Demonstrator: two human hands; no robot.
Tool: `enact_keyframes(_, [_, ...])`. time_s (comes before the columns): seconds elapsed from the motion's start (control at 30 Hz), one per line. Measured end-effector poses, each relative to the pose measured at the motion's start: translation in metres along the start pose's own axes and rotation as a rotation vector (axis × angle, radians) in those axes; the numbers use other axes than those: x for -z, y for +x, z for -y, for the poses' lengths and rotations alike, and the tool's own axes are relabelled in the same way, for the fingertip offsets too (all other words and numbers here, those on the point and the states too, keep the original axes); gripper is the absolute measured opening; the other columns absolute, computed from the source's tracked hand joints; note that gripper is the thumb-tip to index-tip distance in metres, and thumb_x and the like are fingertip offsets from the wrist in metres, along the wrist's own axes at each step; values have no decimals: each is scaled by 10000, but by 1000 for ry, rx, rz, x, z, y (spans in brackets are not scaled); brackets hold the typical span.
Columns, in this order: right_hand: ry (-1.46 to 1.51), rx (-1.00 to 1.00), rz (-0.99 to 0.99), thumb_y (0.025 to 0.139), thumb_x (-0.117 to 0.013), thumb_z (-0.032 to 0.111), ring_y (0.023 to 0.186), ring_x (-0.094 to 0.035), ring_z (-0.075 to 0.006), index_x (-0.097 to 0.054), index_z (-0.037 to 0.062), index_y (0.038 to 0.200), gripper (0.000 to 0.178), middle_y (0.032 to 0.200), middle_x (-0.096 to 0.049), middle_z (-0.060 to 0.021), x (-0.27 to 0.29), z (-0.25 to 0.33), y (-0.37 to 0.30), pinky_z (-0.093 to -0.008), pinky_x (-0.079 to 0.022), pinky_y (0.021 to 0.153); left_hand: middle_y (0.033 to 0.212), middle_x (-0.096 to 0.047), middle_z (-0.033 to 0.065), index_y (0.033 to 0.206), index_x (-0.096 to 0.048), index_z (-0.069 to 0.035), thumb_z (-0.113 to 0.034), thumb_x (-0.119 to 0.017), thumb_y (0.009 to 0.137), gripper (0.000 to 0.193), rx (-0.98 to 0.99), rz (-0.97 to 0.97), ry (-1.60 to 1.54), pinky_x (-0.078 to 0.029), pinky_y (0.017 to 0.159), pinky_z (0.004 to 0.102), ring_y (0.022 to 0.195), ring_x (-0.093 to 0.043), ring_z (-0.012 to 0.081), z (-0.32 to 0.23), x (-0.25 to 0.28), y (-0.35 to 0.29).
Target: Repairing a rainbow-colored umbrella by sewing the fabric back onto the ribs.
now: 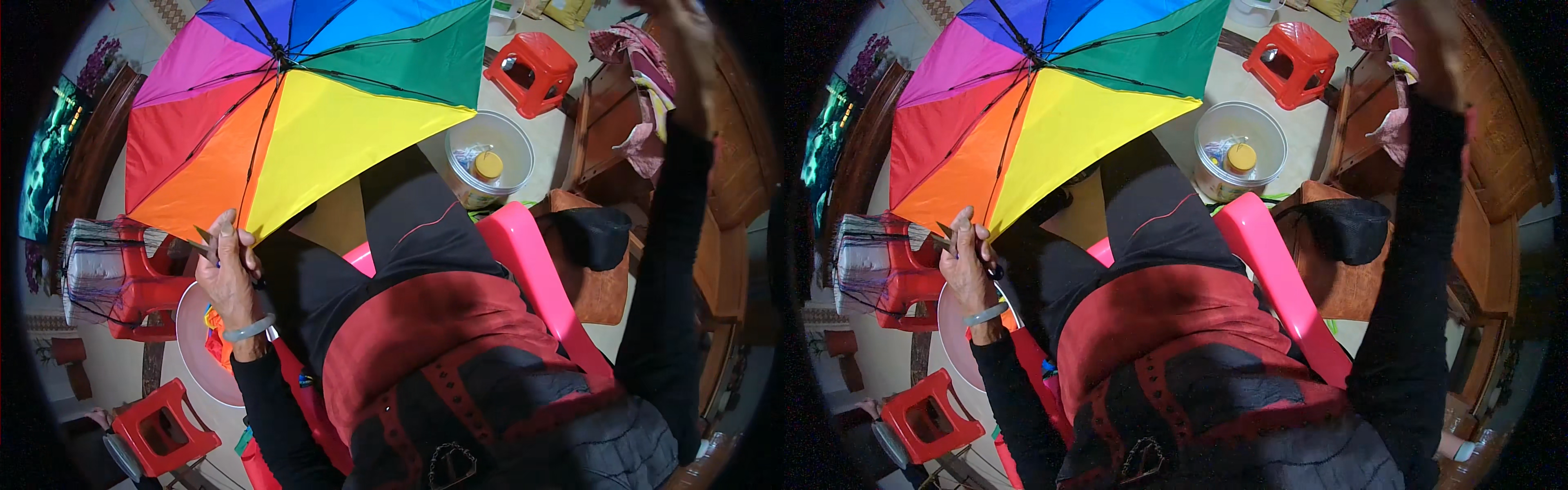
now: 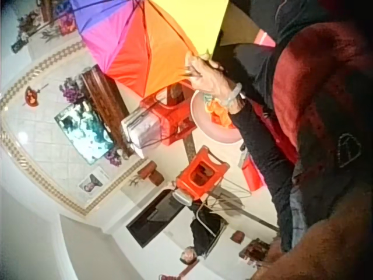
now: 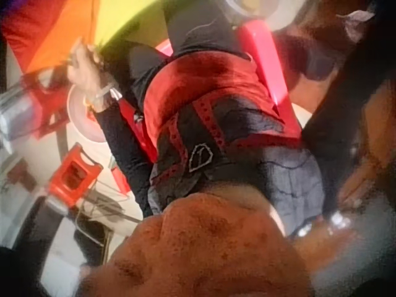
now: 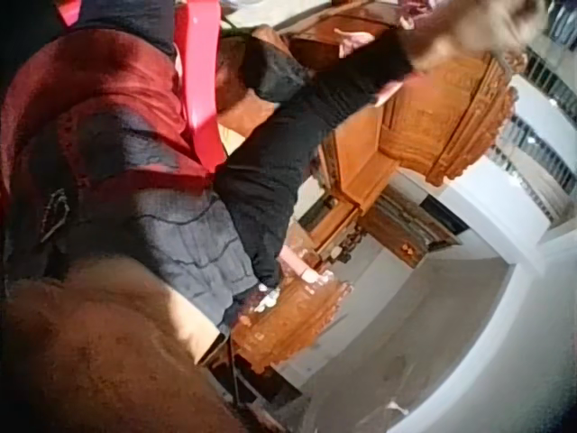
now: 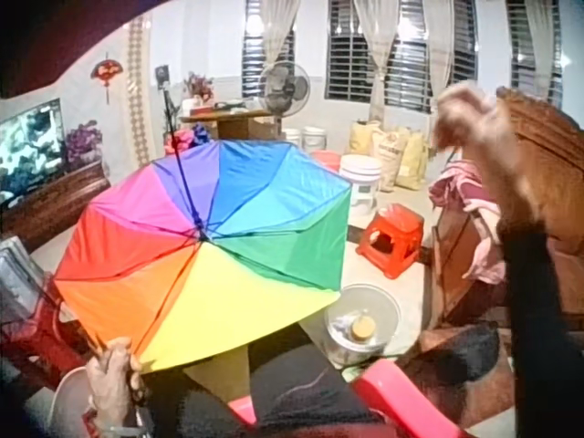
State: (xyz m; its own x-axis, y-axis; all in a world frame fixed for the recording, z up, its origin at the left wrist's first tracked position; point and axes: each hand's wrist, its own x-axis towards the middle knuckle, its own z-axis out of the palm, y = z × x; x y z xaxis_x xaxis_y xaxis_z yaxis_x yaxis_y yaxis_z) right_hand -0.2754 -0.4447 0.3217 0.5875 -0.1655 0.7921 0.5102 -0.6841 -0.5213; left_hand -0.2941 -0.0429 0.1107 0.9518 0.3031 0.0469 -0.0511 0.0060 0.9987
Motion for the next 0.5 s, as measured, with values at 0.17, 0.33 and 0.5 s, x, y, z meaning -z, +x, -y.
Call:
enact_keyframes(0.17, [112,-174,788,883,-468,118,764,-576,-155,-549,5,1008,187,867,-585,-46,-31,-43,-52,-262,-456,701,655,-544,15,1010,-593,-34,-234,-543,880,244,22,7,-5,-311,399,171,454,-410,38,5,4,-2])
enact_keyframes(0.33, [306,168,1202,740,-497,76,557,-520,-271,-508,19,787,74,608,-507,-125,-142,-28,-143,-342,-412,530,662,-545,14,1027,-584,-28,-217,-540,881,243,41,30,47,-305,399,166,455,-408,37,6,-6,-3])
enact_keyframes(0.5, [529,359,1493,683,-509,76,513,-461,-308,-464,9,694,81,550,-468,-135,-248,-25,-209,-378,-369,488,671,-548,13,1036,-581,-26,-214,-535,883,247,10,30,57,-302,400,164,458,-408,35,13,0,-2])
